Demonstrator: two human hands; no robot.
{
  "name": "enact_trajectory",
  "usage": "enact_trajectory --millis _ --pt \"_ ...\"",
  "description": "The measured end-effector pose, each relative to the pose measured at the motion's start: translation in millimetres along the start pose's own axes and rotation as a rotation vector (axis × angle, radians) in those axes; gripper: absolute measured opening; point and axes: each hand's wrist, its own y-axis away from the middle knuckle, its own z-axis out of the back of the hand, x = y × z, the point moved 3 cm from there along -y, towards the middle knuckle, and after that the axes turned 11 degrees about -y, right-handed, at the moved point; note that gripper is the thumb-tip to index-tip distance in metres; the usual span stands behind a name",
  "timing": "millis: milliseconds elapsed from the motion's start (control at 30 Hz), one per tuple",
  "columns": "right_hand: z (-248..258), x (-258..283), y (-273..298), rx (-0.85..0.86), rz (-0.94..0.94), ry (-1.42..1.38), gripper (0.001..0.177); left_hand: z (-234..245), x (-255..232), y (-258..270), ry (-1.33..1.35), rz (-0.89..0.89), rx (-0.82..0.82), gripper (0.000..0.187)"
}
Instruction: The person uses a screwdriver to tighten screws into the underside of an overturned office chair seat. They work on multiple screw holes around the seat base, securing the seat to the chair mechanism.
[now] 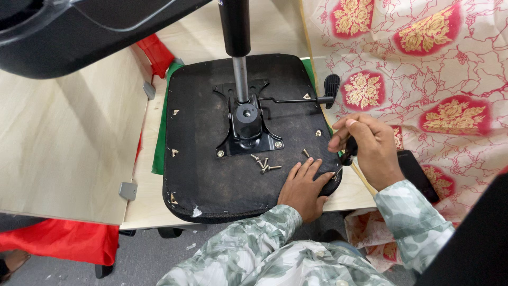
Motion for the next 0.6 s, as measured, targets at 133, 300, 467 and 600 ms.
enact_trajectory --millis 133,300,467,600 --pt "-1 -6 -1 -0.041 0.038 0.038 0.045 -2 3 -1 0.025 0.002 0.007 0.067" --pt "13 -16 -1 -0.122 -0.002 0.008 0.043 -1 6 0 0.019 0.005 -0.032 0.065" --pt "26 -14 11 -0.024 0.003 -0.323 0.032 -1 16 -5 0.039 -0.037 -0.035 0.062" --pt "35 -2 13 0.053 -0.016 -0.242 0.030 0 14 -7 0.049 -0.020 -0.043 0.061"
